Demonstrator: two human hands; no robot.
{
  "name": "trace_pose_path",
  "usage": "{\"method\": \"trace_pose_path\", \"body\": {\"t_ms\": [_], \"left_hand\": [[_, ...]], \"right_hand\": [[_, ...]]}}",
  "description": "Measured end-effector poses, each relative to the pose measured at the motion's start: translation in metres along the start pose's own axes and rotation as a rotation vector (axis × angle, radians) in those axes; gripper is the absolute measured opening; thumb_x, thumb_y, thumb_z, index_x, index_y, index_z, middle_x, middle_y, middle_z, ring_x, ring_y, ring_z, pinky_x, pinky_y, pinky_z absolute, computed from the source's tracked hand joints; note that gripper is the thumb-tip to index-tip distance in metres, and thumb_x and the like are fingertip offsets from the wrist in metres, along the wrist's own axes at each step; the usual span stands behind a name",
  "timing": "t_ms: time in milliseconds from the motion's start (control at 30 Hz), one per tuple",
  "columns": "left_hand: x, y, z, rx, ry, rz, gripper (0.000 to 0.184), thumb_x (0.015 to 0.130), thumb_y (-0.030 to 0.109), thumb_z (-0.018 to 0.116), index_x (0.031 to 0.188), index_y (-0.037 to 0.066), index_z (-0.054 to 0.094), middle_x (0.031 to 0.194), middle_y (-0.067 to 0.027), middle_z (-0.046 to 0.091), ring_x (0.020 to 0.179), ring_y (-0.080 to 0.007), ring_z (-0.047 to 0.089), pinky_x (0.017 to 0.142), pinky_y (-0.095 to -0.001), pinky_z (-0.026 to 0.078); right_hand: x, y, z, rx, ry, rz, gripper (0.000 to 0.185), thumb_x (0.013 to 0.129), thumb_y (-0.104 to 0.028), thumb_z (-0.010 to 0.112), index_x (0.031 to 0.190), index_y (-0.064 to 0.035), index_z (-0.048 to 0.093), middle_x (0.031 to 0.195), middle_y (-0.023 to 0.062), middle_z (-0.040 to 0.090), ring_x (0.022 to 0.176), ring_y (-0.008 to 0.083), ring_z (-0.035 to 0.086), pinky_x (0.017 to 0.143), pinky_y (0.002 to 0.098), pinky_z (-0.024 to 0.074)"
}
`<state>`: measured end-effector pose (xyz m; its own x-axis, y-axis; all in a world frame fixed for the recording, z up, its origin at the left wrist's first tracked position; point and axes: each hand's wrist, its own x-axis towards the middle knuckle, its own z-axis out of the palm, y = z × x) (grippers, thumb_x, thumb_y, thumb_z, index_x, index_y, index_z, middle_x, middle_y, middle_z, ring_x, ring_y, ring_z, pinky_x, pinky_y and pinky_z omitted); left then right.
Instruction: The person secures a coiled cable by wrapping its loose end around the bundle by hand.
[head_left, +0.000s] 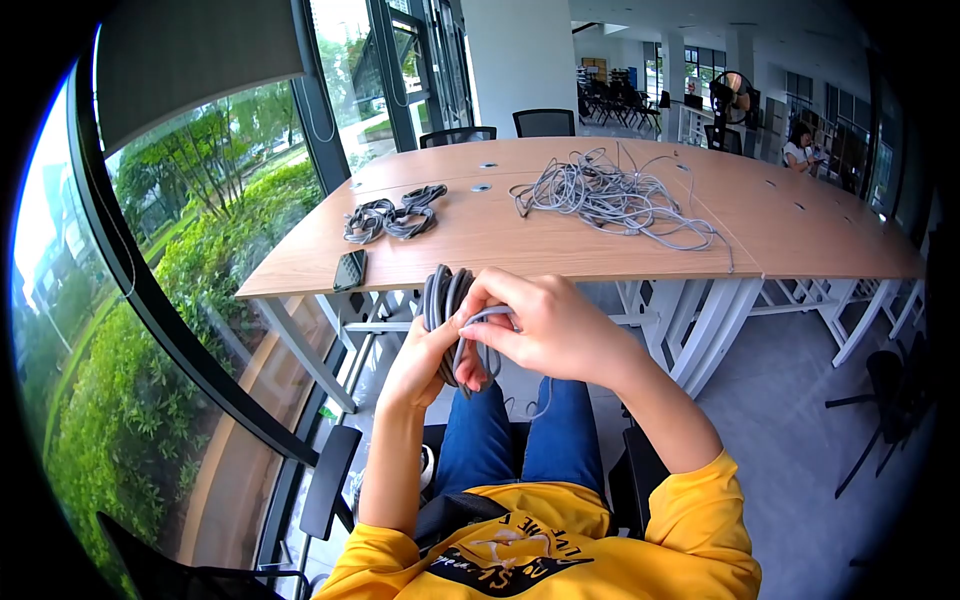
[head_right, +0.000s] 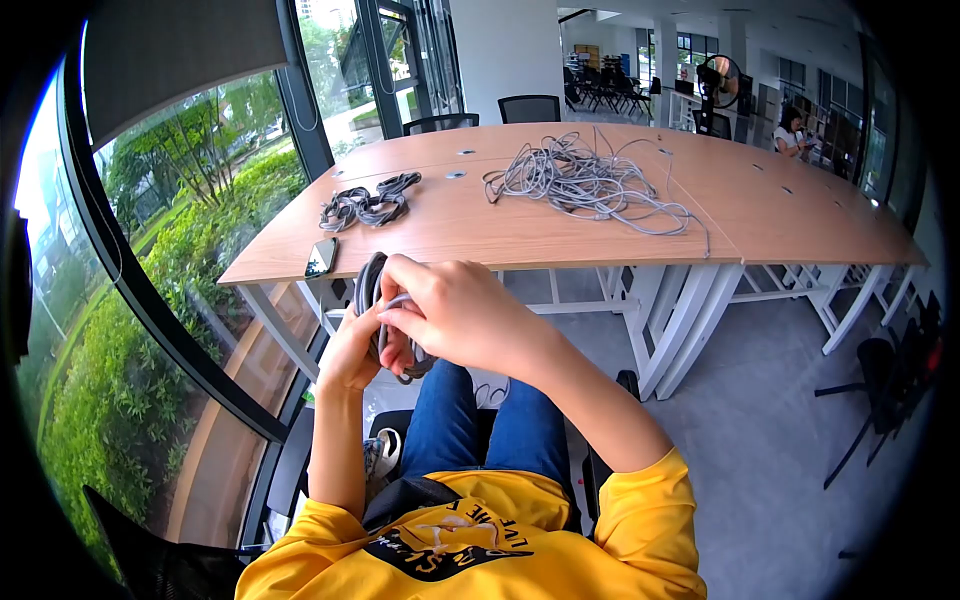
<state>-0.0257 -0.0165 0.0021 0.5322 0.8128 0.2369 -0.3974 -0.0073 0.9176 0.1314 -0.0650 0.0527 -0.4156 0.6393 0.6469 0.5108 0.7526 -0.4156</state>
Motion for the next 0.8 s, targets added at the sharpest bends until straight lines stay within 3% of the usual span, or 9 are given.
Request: {"method": "trace_pose_path", "body": {"t_ms": [100,200,267,300,367,500,600,700,800], "left_hand": [[0.0,-0.001,0.002,-0.009,-0.03,-0.064,0.032,0.087,0.031,0.046,0.071,0.003,0.046,0.04,-0.0042,0.041,0.03,-0.013,0.041,0.036,-0.026,0.04],[0.001,-0.011,-0.005,-0.278,-0.245,-0.122,0.048,0.089,0.048,0.028,0.067,0.008,0.041,0.034,0.0004,0.033,0.024,-0.0069,0.025,0.031,-0.0208,0.026],[-0.002,-0.013,-0.01,-0.426,-0.359,-0.134,0.049,0.089,0.049,0.026,0.068,0.008,0.041,0.034,0.0026,0.031,0.025,-0.0057,0.024,0.031,-0.0204,0.024],[-0.002,-0.013,-0.013,-0.576,-0.47,-0.144,0.05,0.088,0.05,0.024,0.068,0.008,0.042,0.034,0.0048,0.03,0.025,-0.0044,0.023,0.03,-0.0199,0.022],[-0.001,-0.007,-0.022,-0.702,-0.5,-0.079,0.044,0.09,0.046,0.028,0.071,0.008,0.042,0.035,0.008,0.029,0.026,-0.0026,0.022,0.031,-0.0193,0.021],[-0.001,-0.002,-0.035,-0.579,-0.442,0.02,0.031,0.092,0.031,0.035,0.072,0.008,0.042,0.036,0.0073,0.031,0.026,-0.0031,0.023,0.034,-0.0193,0.025],[-0.004,-0.006,-0.033,-0.599,-0.447,-0.041,0.025,0.09,0.025,0.04,0.072,0.009,0.042,0.035,0.0069,0.031,0.026,-0.0034,0.023,0.034,-0.0196,0.024],[-0.007,-0.007,-0.019,-0.374,-0.433,-0.074,0.027,0.089,0.026,0.043,0.066,0.011,0.037,0.035,0.0062,0.031,0.027,-0.0035,0.024,0.033,-0.0202,0.024],[-0.007,-0.013,-0.017,-0.452,-0.492,-0.123,0.032,0.09,0.028,0.041,0.063,0.012,0.034,0.035,0.0059,0.032,0.026,-0.004,0.024,0.033,-0.02,0.023]], "right_hand": [[0.001,0.007,0.003,0.009,0.043,-0.021,0.016,0.074,-0.011,0.063,0.082,-0.0028,0.051,0.069,0.0085,0.06,0.062,0.0156,0.06,0.056,0.0255,0.0468],[0.001,0.008,0.004,0.027,0.108,-0.045,0.018,0.074,-0.012,0.063,0.082,-0.0026,0.049,0.062,0.0057,0.057,0.058,0.0122,0.058,0.052,0.024,0.0449],[0.0,0.01,0.0,0.216,-0.024,0.215,0.023,0.078,-0.021,0.061,0.08,-0.0022,0.048,0.052,0.0061,0.052,0.048,0.0133,0.053,0.047,0.0278,0.0409],[-0.003,0.013,-0.003,0.215,-0.024,0.215,0.023,0.078,-0.021,0.061,0.08,-0.0022,0.048,0.052,0.0061,0.052,0.048,0.0133,0.053,0.047,0.0278,0.0409],[-0.011,0.023,-0.008,0.588,-0.196,0.506,0.028,0.081,-0.027,0.058,0.078,-0.002,0.047,0.047,0.0001,0.045,0.045,0.0058,0.046,0.044,0.0222,0.0383],[-0.02,0.044,-0.012,0.751,-0.263,0.335,0.025,0.086,-0.025,0.052,0.078,-0.0011,0.049,0.049,-0.0018,0.046,0.045,0.006,0.048,0.045,0.0197,0.0398],[-0.012,0.032,-0.029,0.61,-0.145,0.349,0.023,0.086,-0.022,0.052,0.075,-0.0011,0.052,0.051,-0.0023,0.047,0.047,0.0043,0.044,0.046,0.019,0.0368],[-0.004,0.02,-0.028,0.461,0.051,0.292,0.023,0.083,-0.019,0.056,0.071,0.0001,0.056,0.05,-0.0006,0.046,0.048,0.0052,0.041,0.046,0.0211,0.0342],[0.006,0.017,-0.026,0.012,0.302,-0.001,0.022,0.077,-0.018,0.062,0.071,0.0019,0.058,0.052,0.0055,0.047,0.048,0.0074,0.043,0.046,0.0245,0.0352]]}}
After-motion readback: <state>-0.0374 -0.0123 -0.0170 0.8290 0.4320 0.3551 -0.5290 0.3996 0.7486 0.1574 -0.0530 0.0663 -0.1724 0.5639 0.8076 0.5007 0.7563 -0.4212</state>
